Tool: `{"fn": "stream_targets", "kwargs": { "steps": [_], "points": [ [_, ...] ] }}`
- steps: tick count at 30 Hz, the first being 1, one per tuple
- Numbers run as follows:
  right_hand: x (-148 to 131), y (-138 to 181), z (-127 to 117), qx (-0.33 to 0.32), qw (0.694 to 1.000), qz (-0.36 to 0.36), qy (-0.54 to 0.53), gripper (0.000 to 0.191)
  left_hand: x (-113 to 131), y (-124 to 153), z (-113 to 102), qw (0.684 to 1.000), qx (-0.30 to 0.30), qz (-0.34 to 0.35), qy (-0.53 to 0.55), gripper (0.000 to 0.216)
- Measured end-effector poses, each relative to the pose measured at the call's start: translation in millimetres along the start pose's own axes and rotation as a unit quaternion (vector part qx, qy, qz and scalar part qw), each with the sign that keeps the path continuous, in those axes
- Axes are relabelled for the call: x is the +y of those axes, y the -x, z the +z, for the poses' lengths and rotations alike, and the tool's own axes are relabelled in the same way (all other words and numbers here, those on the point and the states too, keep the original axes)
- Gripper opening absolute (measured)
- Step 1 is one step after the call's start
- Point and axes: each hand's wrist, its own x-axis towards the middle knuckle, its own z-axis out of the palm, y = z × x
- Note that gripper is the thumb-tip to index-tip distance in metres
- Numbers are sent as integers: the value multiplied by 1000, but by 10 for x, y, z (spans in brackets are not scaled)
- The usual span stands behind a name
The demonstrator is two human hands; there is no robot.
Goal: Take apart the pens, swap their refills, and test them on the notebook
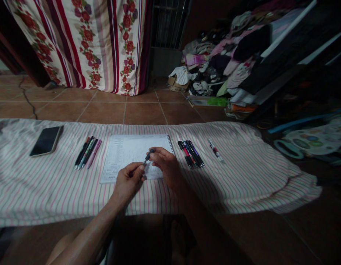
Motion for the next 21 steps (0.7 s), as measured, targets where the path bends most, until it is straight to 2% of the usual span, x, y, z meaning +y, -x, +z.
{"fn": "stream_targets", "kwargs": {
  "steps": [8,21],
  "points": [
    [4,34,43,-5,1000,-23,18,27,77,1,24,1000,23,4,3,32],
    [21,29,30,-18,998,-35,39,27,79,-19,1,999,26,11,-22,31]
  ]
}}
